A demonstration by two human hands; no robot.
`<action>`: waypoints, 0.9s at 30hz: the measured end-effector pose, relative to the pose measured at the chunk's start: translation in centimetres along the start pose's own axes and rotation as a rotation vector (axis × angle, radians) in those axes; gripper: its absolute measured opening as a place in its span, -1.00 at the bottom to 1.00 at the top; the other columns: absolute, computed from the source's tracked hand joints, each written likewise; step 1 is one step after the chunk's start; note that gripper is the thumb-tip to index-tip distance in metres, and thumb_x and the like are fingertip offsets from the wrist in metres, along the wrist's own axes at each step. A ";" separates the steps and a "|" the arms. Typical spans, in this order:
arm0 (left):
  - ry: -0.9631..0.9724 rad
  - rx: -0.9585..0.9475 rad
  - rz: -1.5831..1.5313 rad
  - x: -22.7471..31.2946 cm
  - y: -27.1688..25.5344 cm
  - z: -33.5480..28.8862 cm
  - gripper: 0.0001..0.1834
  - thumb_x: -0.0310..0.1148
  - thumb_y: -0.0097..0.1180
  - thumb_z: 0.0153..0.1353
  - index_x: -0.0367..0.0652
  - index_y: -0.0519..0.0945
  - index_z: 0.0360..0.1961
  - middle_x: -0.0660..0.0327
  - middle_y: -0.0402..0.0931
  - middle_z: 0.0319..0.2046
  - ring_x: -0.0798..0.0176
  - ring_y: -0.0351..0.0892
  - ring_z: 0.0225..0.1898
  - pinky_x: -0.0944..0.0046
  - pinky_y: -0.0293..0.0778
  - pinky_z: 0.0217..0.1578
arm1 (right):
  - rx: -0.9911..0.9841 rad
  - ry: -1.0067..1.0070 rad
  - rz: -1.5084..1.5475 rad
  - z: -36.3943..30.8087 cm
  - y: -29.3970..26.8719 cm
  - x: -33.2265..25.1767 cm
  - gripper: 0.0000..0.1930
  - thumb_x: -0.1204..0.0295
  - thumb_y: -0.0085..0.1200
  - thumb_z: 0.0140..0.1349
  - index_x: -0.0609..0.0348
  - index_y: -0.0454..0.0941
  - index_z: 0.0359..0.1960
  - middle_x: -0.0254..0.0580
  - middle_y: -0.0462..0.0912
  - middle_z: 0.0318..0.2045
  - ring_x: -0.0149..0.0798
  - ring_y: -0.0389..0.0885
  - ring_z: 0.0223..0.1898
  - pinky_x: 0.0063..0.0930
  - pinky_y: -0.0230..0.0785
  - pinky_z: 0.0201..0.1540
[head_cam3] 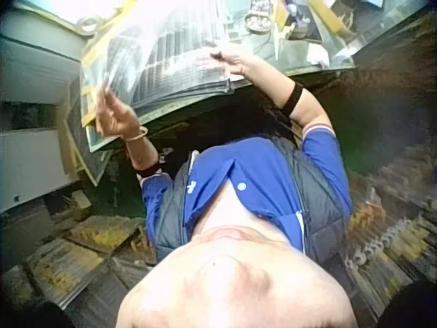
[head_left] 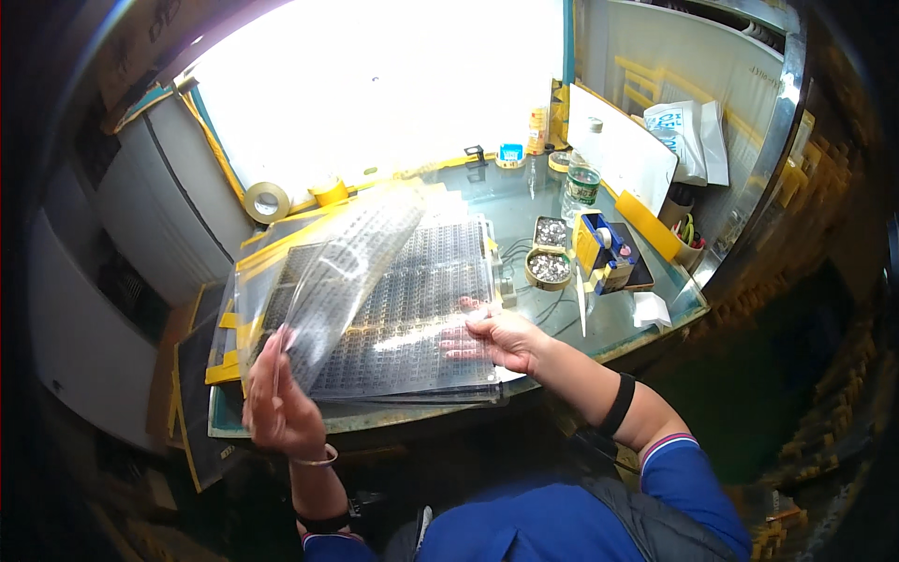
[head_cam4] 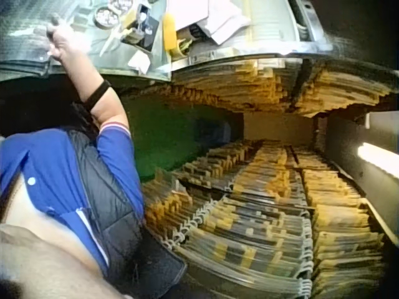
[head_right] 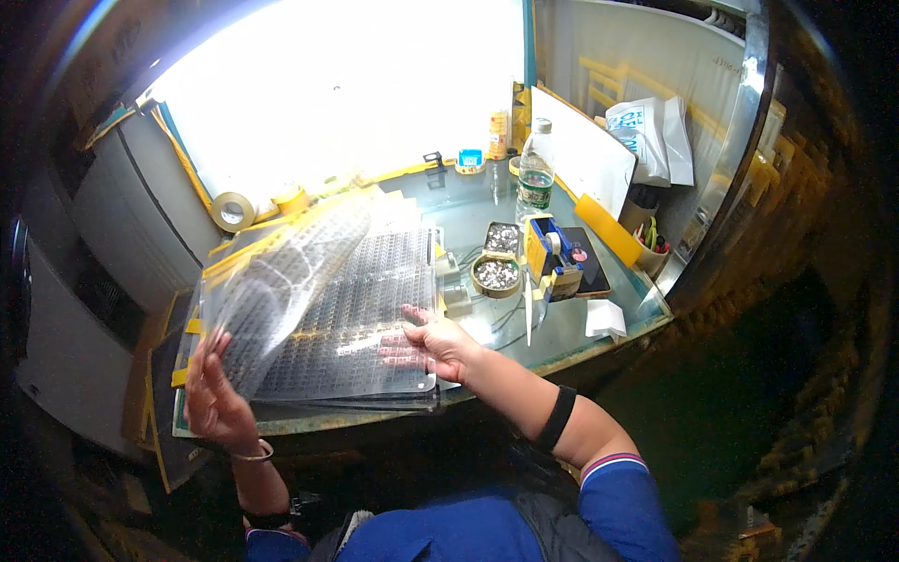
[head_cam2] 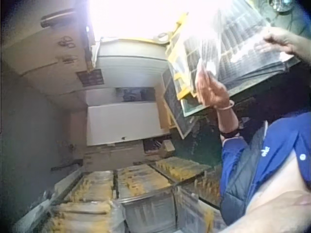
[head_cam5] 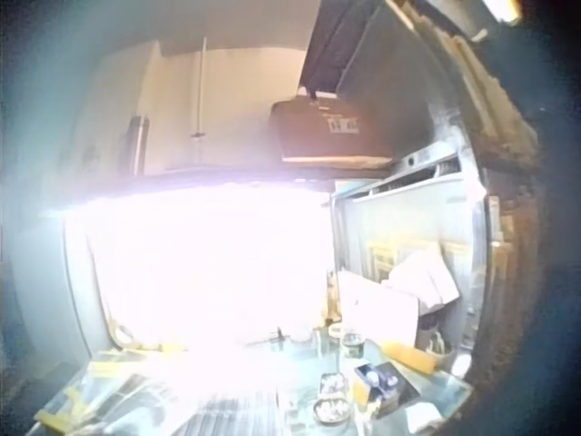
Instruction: The recorder is inspecting and sorting large sheets of printed components on a workbench.
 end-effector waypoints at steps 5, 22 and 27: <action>0.372 -0.111 0.042 4.5 -2.9 1.8 -0.83 -0.51 0.04 0.27 -0.26 0.59 -0.14 -0.06 0.65 -0.36 0.06 0.71 -0.37 0.23 0.61 -0.39 | 0.096 -0.262 -0.215 -1.5 2.1 -3.0 -0.49 0.62 -0.35 0.40 0.04 0.04 0.37 0.26 0.47 -0.03 0.04 0.64 -0.13 -0.15 0.61 -0.08; 0.150 -0.553 -0.042 2.4 2.0 -5.6 -0.83 -0.51 0.31 -0.11 -0.01 0.73 -0.43 -0.01 0.31 0.21 -0.03 0.35 0.20 0.05 0.36 0.13 | -0.070 -1.538 -1.503 -10.9 10.0 -10.5 -0.37 0.83 -0.12 0.02 -0.17 0.59 0.05 -0.07 0.53 0.10 -0.06 0.52 0.12 -0.21 0.29 0.25; 0.116 -0.235 0.179 0.4 -1.7 -5.6 -0.90 -0.27 0.24 0.08 0.03 0.75 -0.40 -0.03 -0.08 0.40 -0.16 -0.13 0.41 -0.17 -0.08 0.34 | -0.199 -1.362 -1.612 -9.2 7.6 -9.0 -0.40 0.81 -0.07 0.03 -0.23 0.63 -0.02 -0.19 0.50 0.15 -0.05 0.34 0.27 0.12 -0.14 0.40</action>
Point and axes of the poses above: each hand's wrist, its own z-axis towards the middle knuckle, its own y-axis out of the palm, x = y × z, the point moved 10 cm from there along z, towards the middle knuckle
